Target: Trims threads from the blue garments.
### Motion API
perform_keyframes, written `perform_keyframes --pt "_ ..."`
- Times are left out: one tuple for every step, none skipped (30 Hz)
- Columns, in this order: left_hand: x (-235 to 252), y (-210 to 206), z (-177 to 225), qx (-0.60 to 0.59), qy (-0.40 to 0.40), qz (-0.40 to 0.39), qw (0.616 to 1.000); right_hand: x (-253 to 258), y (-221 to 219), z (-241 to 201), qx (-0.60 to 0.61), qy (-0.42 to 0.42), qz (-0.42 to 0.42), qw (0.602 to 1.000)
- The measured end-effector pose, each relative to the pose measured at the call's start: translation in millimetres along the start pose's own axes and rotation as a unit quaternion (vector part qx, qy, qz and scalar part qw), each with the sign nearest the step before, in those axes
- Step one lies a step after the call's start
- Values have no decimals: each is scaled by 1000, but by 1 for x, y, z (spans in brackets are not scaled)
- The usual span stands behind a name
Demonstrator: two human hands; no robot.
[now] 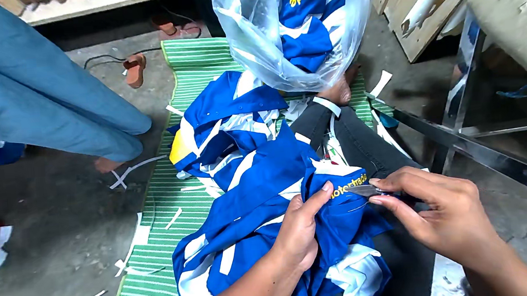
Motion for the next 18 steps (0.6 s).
perform_keyframes --pt "0 0 0 -4 3 -4 1000 -1 -1 1 4 -4 4 1000" --pt "-1 1 0 -8 5 -11 1000 -2 -2 1 12 -9 6 1000" --pt "-1 1 0 -10 7 -17 1000 -4 -3 2 22 -15 5 1000" --pt "-1 1 0 -8 8 -20 1000 -5 -4 1 33 -22 2 999" --pt "-1 1 1 -5 6 -22 1000 -7 -3 1 44 -27 -2 999" --pt "-1 1 1 0 2 -24 1000 -9 -3 -1 50 -31 1 998" --pt "-2 1 1 5 -4 -28 1000 -10 -2 -4 47 -34 11 998" --pt "-2 0 1 10 -10 -29 999 -11 -1 -8 36 -36 30 998" --pt "-2 0 1 14 -13 -30 999 -12 -1 -12 21 -38 52 998" --pt "-2 0 0 16 -14 -29 999 -14 -1 -15 3 -38 72 997" --pt "-2 -1 0 16 -14 -27 999 -15 -2 -17 -14 -38 88 995" --pt "-2 -1 -1 15 -15 -26 999 -16 -4 -19 -31 -38 98 994" --pt "-2 -1 -1 14 -15 -26 999 -17 -5 -20 -43 -38 102 993" --pt "-2 -1 -1 14 -15 -26 999 -17 -6 -20 -52 -39 102 993" --pt "-2 0 -1 15 -15 -27 999 -18 -6 -20 -56 -39 102 992" --pt "-2 0 -1 16 -14 -26 999 -18 -7 -20 -58 -38 102 992" --pt "-2 -1 -1 17 -14 -24 999 -18 -7 -20 -60 -37 102 992" --pt "-2 -1 -1 17 -14 -23 999 -17 -6 -20 -63 -34 103 992"
Point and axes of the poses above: each hand's wrist, its own x-axis towards the middle knuckle, its own y-axis out of the back of the hand, z = x × y, the point moved 2 cm from there along x, towards the middle knuckle, and after that the axes turned 5 degrees about -x, right-handed, at the moved point
